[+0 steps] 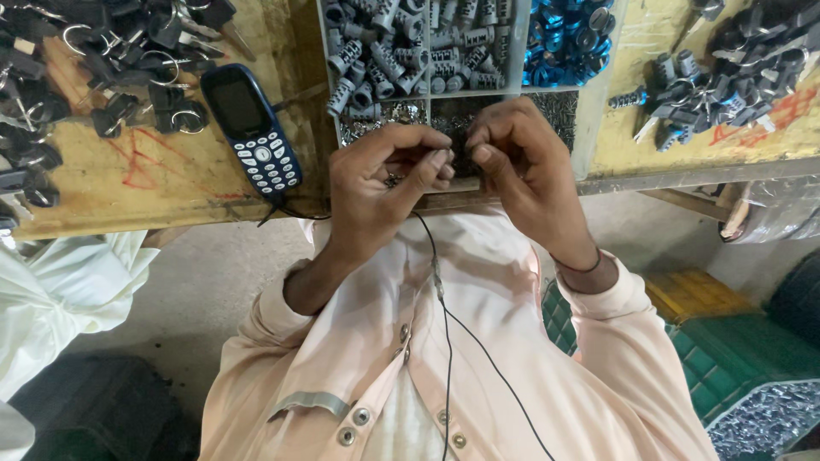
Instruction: The person sits at a workbench assembling spark plugs. They pick small metal terminal parts from a compartment box, press a blue insulator cap onto each metal body by hand, and place finished assemblies aside, repeating the cycle with new components.
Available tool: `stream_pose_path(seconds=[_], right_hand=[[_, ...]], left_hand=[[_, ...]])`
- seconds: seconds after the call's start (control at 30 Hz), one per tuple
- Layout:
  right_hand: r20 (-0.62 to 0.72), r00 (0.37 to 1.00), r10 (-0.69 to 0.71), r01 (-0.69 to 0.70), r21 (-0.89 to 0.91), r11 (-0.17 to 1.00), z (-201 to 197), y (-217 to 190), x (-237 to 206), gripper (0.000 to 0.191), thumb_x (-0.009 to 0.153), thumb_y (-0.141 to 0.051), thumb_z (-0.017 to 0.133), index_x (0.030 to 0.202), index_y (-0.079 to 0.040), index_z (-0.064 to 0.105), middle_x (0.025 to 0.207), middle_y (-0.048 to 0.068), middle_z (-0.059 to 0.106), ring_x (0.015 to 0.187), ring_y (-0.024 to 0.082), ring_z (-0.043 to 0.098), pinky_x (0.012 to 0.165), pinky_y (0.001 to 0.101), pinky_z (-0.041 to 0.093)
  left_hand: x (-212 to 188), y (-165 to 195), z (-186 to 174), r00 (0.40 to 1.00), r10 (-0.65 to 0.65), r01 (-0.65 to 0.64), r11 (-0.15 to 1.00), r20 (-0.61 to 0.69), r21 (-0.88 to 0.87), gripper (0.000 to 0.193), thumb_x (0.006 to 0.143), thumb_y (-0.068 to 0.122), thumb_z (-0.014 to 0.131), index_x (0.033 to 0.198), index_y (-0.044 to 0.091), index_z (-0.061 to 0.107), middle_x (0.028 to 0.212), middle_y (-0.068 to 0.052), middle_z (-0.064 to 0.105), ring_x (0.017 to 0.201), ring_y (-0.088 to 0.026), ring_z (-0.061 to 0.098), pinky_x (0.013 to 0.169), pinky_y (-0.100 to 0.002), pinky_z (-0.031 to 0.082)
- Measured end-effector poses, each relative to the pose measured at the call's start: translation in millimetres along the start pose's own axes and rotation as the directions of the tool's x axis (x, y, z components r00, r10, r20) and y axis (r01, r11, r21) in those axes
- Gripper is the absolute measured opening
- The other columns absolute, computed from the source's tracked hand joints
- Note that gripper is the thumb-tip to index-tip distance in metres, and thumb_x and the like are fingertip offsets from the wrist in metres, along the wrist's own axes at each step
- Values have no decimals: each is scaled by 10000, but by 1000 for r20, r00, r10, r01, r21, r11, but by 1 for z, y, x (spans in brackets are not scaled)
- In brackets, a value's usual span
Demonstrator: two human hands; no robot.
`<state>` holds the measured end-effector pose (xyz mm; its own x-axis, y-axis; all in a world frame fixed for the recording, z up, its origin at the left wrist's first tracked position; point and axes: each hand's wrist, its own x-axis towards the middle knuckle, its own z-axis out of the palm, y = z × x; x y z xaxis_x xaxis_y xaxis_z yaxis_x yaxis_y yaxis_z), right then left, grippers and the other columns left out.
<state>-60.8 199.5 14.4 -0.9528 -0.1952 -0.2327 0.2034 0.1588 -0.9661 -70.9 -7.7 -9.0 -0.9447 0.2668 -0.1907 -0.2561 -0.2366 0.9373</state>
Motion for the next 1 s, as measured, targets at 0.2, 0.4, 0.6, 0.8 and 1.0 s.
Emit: stream_pose_path(seconds=[0.2, 0.4, 0.6, 0.8, 1.0], right_hand=[[47, 995, 89, -96, 170, 981, -1, 0, 2, 111, 1130, -98, 554, 1129, 9, 584, 1204, 48, 543, 817, 67, 549, 680, 222, 502], [162, 964, 210, -255, 347, 902, 5, -2, -1, 256, 1160, -237, 485, 1242, -11, 574, 905, -24, 544, 732, 44, 483, 647, 198, 412], [119, 969, 217, -247, 403, 881, 16, -3, -1, 284, 1167, -265, 452, 1268, -20, 553, 914, -22, 547, 718, 46, 465, 638, 217, 416], [113, 973, 201, -230, 563, 794, 25, 4, -5, 310, 1179, -296, 433, 1290, -25, 533, 938, 0, 585, 770, 59, 490, 680, 230, 411], [60, 984, 165, -173, 500, 849, 29, 2, -3, 256, 1180, -274, 436, 1247, -45, 529, 945, -12, 581, 768, 37, 484, 670, 208, 409]], left_hand=[[0, 3, 2, 999, 46, -46, 996, 0, 81, 121, 1034, 19, 699, 1148, -22, 701, 1053, -83, 736, 916, -128, 760, 826, -260, 651], [-4, 1, 13, 981, 194, -186, 965, -27, 183, 121, 1029, 2, 724, 1150, 6, 715, 1053, -84, 741, 908, -124, 762, 795, -250, 631], [-5, -2, 15, 922, 384, -343, 868, -47, 360, 183, 1011, -10, 749, 1182, 40, 709, 1079, -90, 748, 925, -156, 750, 756, -250, 618], [-5, 1, 13, 914, 403, -362, 857, -39, 368, 214, 1015, -25, 737, 1216, 42, 702, 1111, -98, 747, 916, -151, 757, 786, -259, 626], [-5, 3, 16, 910, 408, -353, 853, -69, 384, 199, 995, -16, 765, 1181, 34, 714, 1088, -93, 751, 945, -157, 756, 763, -252, 619]])
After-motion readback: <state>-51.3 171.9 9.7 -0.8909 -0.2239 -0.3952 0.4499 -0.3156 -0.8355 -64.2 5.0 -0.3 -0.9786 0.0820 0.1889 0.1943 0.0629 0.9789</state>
